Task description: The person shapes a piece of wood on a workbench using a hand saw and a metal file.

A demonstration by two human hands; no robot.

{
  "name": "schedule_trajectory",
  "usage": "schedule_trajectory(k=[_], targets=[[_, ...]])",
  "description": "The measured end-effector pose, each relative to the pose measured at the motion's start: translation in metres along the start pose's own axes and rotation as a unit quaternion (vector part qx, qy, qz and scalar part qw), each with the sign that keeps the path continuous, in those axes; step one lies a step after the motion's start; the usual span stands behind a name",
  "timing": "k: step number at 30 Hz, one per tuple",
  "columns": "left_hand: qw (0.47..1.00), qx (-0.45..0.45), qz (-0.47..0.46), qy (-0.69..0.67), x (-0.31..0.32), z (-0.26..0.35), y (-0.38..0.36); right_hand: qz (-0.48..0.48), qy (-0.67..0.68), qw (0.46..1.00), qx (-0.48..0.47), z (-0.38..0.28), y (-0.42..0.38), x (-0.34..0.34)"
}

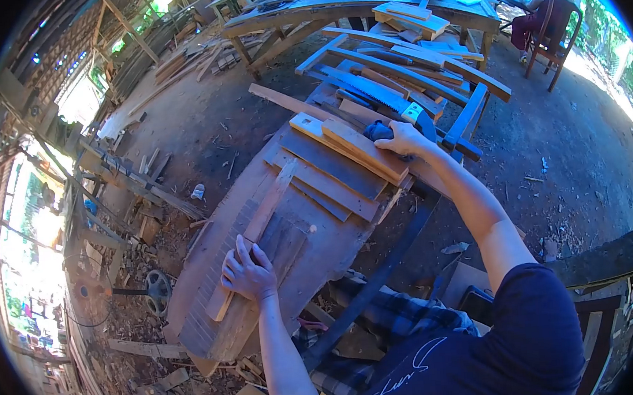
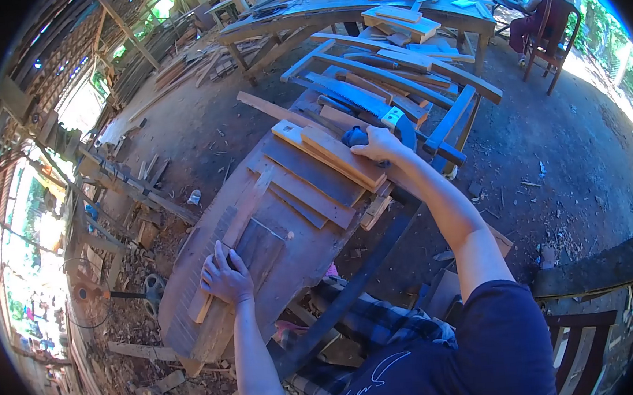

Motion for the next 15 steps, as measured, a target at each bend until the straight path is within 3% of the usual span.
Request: schedule_trajectory(k=[5,7,8,9,11,12,13,14,15], targets=[[1.000,-0.007,-0.007,-0.005,0.003,-0.002,0.001,0.013,0.100,0.994,-0.052,-0.004,-0.014,-0.020],[1.000,0.000,-0.007,-0.014,0.002,-0.001,-0.001,-0.010,0.406,0.908,-0.099,-0.003,-0.032,-0.020],[1.000,0.003,-0.009,-0.017,0.000,-0.002,-0.003,-0.052,0.496,0.863,-0.082,-0.008,-0.048,-0.016],[0.999,-0.008,-0.020,-0.042,-0.001,-0.004,-0.001,-0.049,0.497,0.863,-0.079,-0.017,-0.063,-0.015],[0.997,-0.009,-0.031,-0.072,-0.011,0.007,0.004,-0.067,0.703,0.705,-0.066,-0.030,-0.095,0.004],[0.993,-0.038,0.011,-0.110,-0.030,0.012,0.001,-0.134,0.707,0.691,-0.066,-0.038,-0.114,0.017],[0.986,-0.071,0.049,-0.145,-0.047,0.015,-0.006,-0.133,0.710,0.689,-0.056,-0.029,-0.123,0.032],[0.944,-0.025,-0.048,-0.327,-0.033,0.033,-0.004,-0.204,0.726,0.651,-0.085,-0.037,-0.129,0.055],[0.858,0.016,-0.140,-0.494,-0.024,0.058,-0.005,-0.275,0.736,0.607,-0.116,-0.051,-0.139,0.072]])
Point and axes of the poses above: each hand's wrist, its own y-axis towards the middle knuckle, its own x-axis out of the palm, z = x × y, the point moved 10 cm from there along y, towards the middle knuckle, and after that the axes turned 12 degrees about -z, right-handed, at the moved point
